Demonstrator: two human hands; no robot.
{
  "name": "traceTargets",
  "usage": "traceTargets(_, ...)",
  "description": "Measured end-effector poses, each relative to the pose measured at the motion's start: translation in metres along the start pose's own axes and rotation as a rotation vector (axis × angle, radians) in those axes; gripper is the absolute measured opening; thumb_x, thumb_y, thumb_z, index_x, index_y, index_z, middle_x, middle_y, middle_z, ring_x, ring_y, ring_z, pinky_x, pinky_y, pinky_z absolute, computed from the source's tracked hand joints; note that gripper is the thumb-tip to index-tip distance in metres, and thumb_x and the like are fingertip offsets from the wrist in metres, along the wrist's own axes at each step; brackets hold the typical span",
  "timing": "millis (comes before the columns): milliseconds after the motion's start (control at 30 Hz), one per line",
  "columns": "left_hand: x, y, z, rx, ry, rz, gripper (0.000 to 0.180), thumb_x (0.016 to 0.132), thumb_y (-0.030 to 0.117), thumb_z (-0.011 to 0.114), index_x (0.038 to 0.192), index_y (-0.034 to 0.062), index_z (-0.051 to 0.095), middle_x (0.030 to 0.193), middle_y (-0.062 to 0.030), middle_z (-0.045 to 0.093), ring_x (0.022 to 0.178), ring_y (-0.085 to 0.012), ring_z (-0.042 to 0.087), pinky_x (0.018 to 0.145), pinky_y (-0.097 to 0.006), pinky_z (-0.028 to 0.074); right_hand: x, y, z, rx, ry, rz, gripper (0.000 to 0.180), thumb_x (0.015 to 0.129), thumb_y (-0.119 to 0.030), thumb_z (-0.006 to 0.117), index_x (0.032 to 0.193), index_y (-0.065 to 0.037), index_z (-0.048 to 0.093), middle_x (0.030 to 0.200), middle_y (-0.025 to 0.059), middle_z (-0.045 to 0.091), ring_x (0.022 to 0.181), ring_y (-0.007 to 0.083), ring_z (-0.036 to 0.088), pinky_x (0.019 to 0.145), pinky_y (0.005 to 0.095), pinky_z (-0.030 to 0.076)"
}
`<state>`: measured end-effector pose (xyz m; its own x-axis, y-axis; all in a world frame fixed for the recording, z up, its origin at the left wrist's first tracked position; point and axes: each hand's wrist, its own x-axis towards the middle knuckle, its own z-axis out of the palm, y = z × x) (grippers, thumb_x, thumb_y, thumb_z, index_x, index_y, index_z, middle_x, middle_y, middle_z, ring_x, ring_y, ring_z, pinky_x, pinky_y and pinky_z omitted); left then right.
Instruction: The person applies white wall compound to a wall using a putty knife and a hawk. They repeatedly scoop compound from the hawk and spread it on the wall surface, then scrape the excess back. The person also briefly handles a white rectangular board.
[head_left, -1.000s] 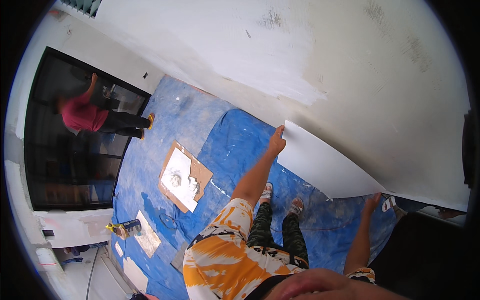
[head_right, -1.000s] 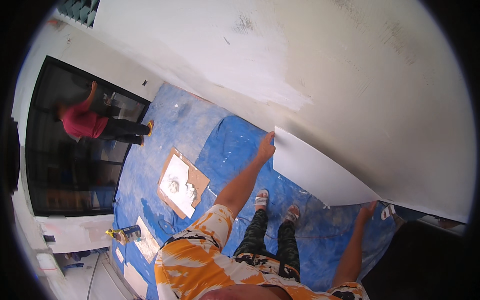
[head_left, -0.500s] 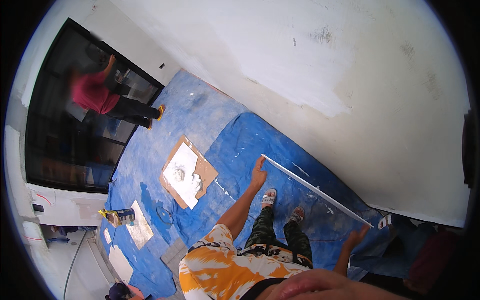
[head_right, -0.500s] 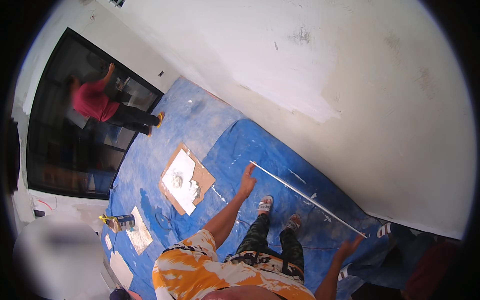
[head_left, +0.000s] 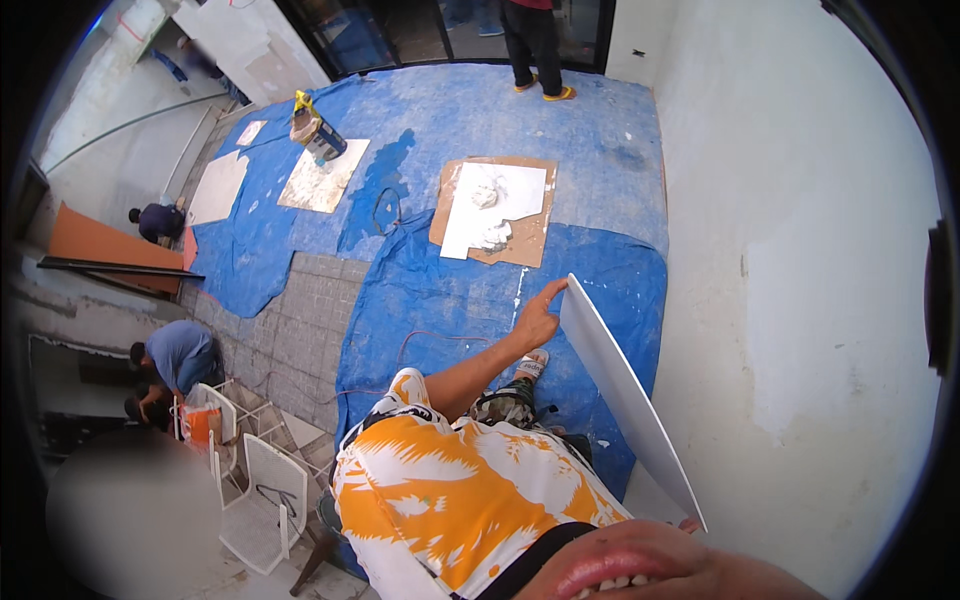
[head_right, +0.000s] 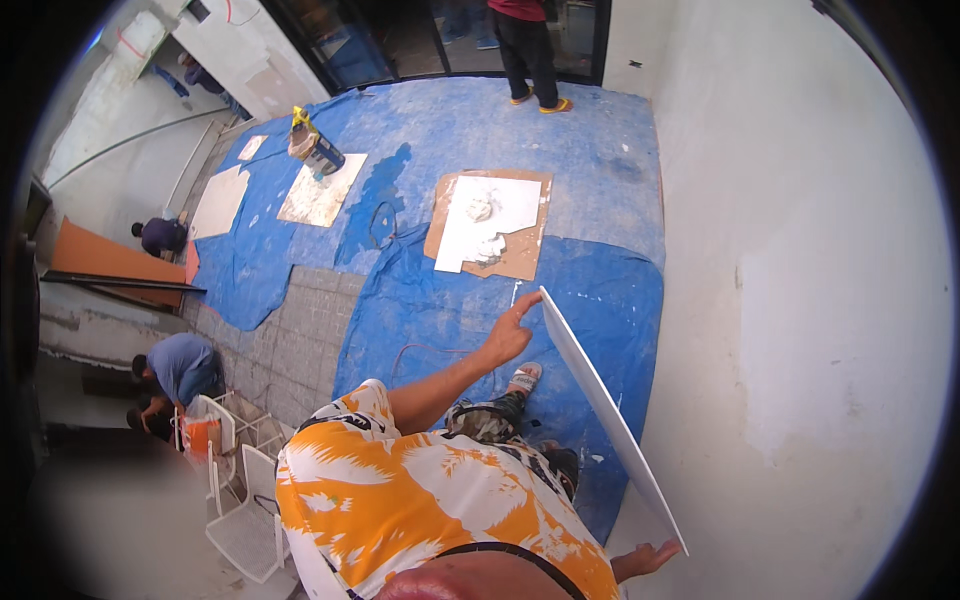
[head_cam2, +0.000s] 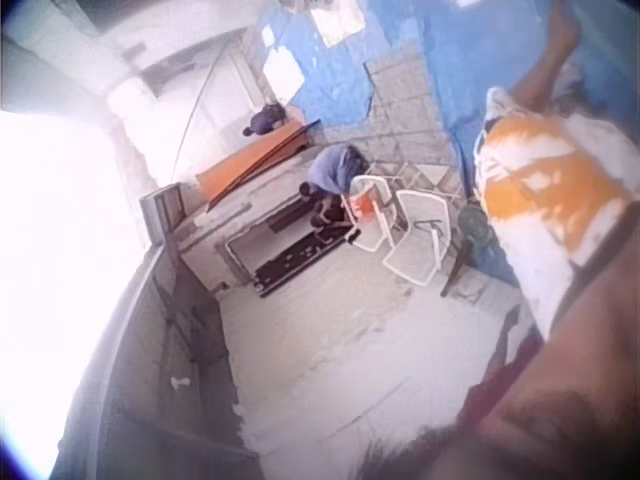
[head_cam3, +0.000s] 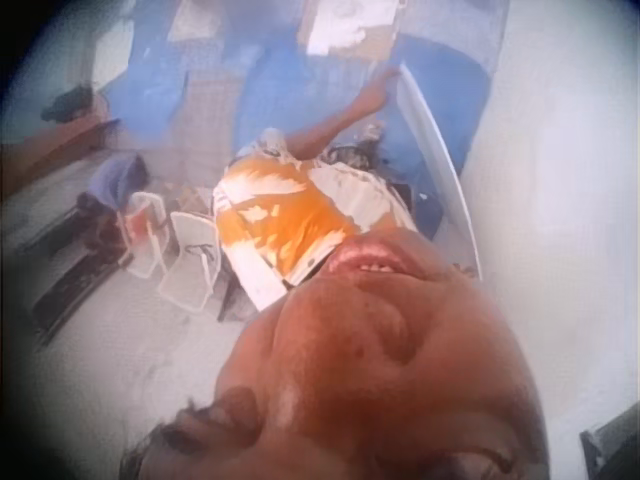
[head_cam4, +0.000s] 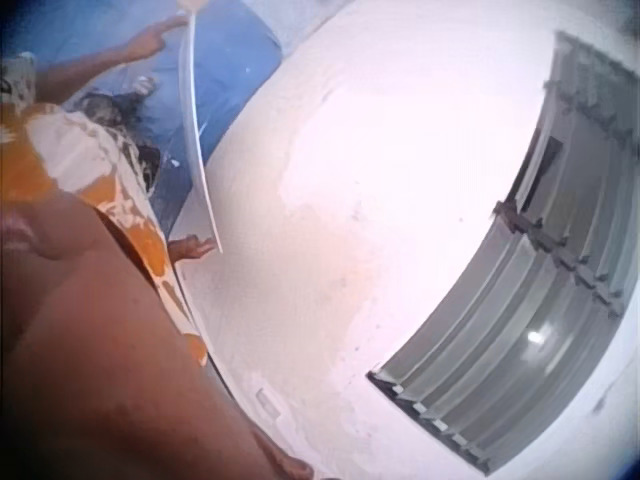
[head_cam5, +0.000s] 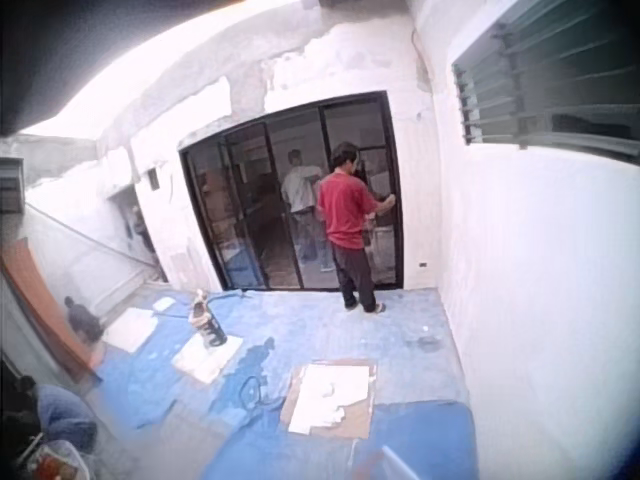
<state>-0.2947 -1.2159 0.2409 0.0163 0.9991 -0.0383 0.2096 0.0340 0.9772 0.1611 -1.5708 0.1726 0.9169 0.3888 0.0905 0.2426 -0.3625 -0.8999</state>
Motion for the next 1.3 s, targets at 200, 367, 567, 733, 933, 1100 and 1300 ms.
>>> traceTargets(200, -0.091, 0.014, -0.081, 0.015, 0.473, -0.01, 0.076, 0.064, -0.012, 0.042, 0.139, 0.0043, 0.045, 0.14, -0.0182, 0.05, 0.14, -0.0296, 0.039, 0.117, -0.035, 0.027, 0.043, -0.099, 0.102, 0.095, -0.393, -0.124, 0.082, 0.066, -0.004, 0.042, 0.148, 0.001, 0.039, 0.147, 0.0236, 0.043, 0.138, 0.0319, 0.04, 0.109, 0.0402, 0.032)
traceTargets(367, -0.171, 0.013, -0.109, 0.07, 0.818, 0.048, 0.073, 0.067, -0.01, 0.043, 0.14, 0.0014, 0.044, 0.142, -0.0184, 0.05, 0.138, -0.0307, 0.041, 0.115, -0.036, 0.03, 0.042, -0.195, 0.181, 0.246, -0.716, -0.168, 0.08, 0.07, -0.002, 0.043, 0.15, 0.002, 0.034, 0.151, 0.0192, 0.04, 0.141, 0.0284, 0.036, 0.11, 0.0371, 0.028)
traceTargets(567, -0.23, 0.009, -0.121, 0.122, 1.08, 0.072, 0.081, 0.062, -0.01, 0.044, 0.143, -0.0011, 0.039, 0.139, -0.0174, 0.047, 0.137, -0.0292, 0.04, 0.117, -0.036, 0.026, 0.043, -0.268, 0.272, 0.257, -1.043, -0.405, 0.08, 0.068, 0.002, 0.041, 0.148, 0.003, 0.036, 0.15, 0.0192, 0.042, 0.141, 0.0284, 0.037, 0.112, 0.0343, 0.028)
traceTargets(733, -0.263, 0.007, -0.115, 0.024, 1.357, -0.031, 0.079, 0.066, -0.008, 0.044, 0.144, -0.0009, 0.037, 0.139, -0.02, 0.045, 0.136, -0.0328, 0.04, 0.114, -0.038, 0.032, 0.015, -0.306, 0.356, 0.24, -1.276, -0.476, 0.08, 0.065, 0.004, 0.038, 0.145, 0.006, 0.039, 0.146, 0.0211, 0.046, 0.138, 0.0304, 0.042, 0.111, 0.0356, 0.031)
traceTargets(933, -0.258, -0.011, -0.112, -0.059, 1.367, -0.086, 0.076, 0.072, -0.007, 0.05, 0.145, 0.0002, 0.035, 0.142, -0.0208, 0.042, 0.136, -0.0356, 0.04, 0.112, -0.039, 0.033, 0.019, -0.324, 0.393, 0.069, -1.265, -0.554, 0.065, 0.067, 0.003, 0.039, 0.131, 0.01, 0.048, 0.129, 0.0197, 0.05, 0.121, 0.0293, 0.042, 0.102, 0.039, 0.031)
traceTargets(1100, -0.251, -0.025, -0.106, -0.063, 1.365, -0.075, 0.073, 0.076, -0.003, 0.057, 0.146, 0.0002, 0.034, 0.142, -0.0211, 0.042, 0.136, -0.0356, 0.039, 0.112, -0.039, 0.034, 0.032, -0.336, 0.392, 0.019, -1.215, -0.71, 0.04, 0.074, 0.001, 0.045, 0.111, 0.009, 0.056, 0.098, 0.0131, 0.053, 0.085, 0.0225, 0.043, 0.078, 0.0395, 0.039)
traceTargets(1300, -0.245, -0.018, -0.099, -0.1, 1.359, -0.097, 0.074, 0.077, -0.002, 0.059, 0.146, 0.0002, 0.033, 0.142, -0.0213, 0.041, 0.136, -0.0346, 0.039, 0.112, -0.038, 0.033, 0.032, -0.355, 0.38, 0.061, -1.219, -0.713, 0.033, 0.077, -0.003, 0.049, 0.107, 0.007, 0.054, 0.094, 0.0121, 0.047, 0.085, 0.0208, 0.038, 0.078, 0.038, 0.036)
